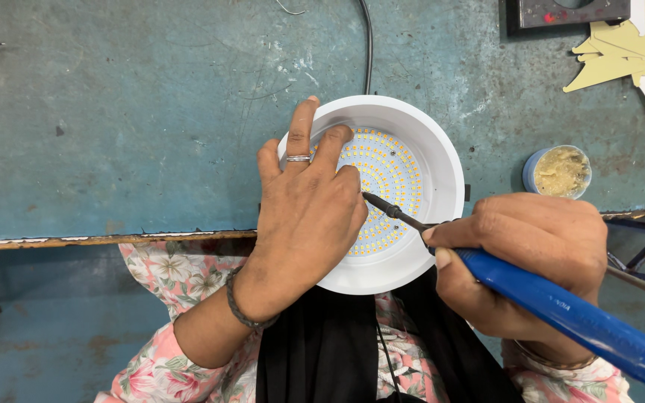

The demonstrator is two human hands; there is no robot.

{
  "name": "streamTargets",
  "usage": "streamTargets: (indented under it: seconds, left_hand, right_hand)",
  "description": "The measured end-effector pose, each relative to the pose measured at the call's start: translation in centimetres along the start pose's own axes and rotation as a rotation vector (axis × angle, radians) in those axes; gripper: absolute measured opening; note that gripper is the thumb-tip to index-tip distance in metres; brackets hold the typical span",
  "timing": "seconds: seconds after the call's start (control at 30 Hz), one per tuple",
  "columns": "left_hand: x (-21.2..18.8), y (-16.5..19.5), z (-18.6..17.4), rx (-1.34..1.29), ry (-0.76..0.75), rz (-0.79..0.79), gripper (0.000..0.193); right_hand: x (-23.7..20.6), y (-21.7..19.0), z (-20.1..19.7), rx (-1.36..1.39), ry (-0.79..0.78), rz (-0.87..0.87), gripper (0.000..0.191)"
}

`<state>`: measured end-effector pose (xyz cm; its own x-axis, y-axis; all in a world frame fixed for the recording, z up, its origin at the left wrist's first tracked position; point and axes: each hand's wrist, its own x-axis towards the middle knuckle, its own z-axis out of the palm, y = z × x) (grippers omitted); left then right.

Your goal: The person uses a soldering iron to attach wires to an LED panel inside a white circular housing. They apply flux, solder multiple points, and connect a black power cable to the back of the housing.

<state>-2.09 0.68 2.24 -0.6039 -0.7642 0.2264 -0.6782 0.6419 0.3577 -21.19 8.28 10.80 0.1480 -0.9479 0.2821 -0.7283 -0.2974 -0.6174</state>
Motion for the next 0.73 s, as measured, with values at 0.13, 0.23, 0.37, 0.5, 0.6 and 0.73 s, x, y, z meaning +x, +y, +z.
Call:
streamTargets:
  seconds: [0.13,0.23,0.37,0.5,0.6,0.73]
  left_hand:
    - [0.0,0.0,0.0,0.006,-0.011,-0.003,0.013]
    - [0.0,0.0,0.0,0.007,-0.016,-0.005,0.013]
    - [0.1,0.0,-0.2,-0.009,-0.016,-0.002,0.013]
    - [0.1,0.0,-0.4,-0.017,-0.002,0.01,0.014]
    - [0.0,-0.1,-0.2,-0.022,-0.003,0.005,0.014]
    - [-0.7,-1.0,0.9,-0.058,-0.02,0.011,0.014]
  right_hand:
    - [-0.4,0.2,0.0,-0.036,0.024,-0.013,0.009]
    - [-1.1,0.2,-0.5,0.009,0.136,0.114,0.016]
    - [-1.5,1.2,-1.3,0.091,0.144,0.113,0.014]
    - [-2.2,1.4,-0.5,0.121,0.17,0.114,0.013]
    - [-2.8,1.8,-0.5,0.104,0.178,0.083,0.011]
    - [-4.5,2.0,-0.7,0.136,0.287,0.148,0.013]
